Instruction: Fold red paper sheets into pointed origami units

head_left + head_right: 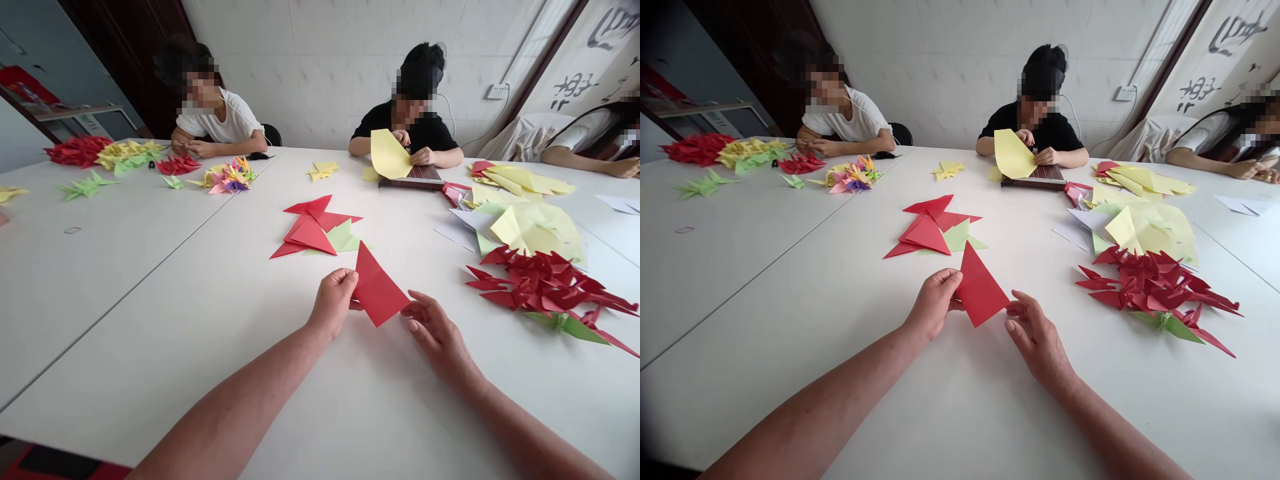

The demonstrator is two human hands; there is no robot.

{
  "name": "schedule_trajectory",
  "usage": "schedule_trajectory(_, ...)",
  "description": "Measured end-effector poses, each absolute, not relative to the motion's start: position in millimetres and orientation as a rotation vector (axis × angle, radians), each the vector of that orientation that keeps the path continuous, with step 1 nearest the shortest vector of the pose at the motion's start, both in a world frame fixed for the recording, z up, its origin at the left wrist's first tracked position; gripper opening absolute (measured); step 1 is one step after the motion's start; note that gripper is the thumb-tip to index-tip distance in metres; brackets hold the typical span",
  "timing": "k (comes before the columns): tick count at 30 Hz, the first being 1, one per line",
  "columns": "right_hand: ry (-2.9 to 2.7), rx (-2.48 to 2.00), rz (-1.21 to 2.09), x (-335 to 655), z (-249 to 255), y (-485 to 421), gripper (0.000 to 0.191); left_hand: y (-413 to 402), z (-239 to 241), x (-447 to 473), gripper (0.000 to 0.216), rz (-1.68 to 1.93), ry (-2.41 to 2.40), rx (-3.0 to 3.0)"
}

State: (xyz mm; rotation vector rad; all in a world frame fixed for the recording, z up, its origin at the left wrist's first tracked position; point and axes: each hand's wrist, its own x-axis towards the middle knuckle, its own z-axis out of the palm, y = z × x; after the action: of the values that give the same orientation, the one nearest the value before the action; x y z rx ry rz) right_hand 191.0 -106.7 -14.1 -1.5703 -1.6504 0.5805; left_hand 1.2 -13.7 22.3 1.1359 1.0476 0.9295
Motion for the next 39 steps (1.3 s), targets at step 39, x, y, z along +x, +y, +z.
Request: schedule_trajectory(39, -1.444, -1.626, 0.664, 184, -7, -89, 0.024, -27, 10, 10, 0.021, 0.602, 0.696, 0.891)
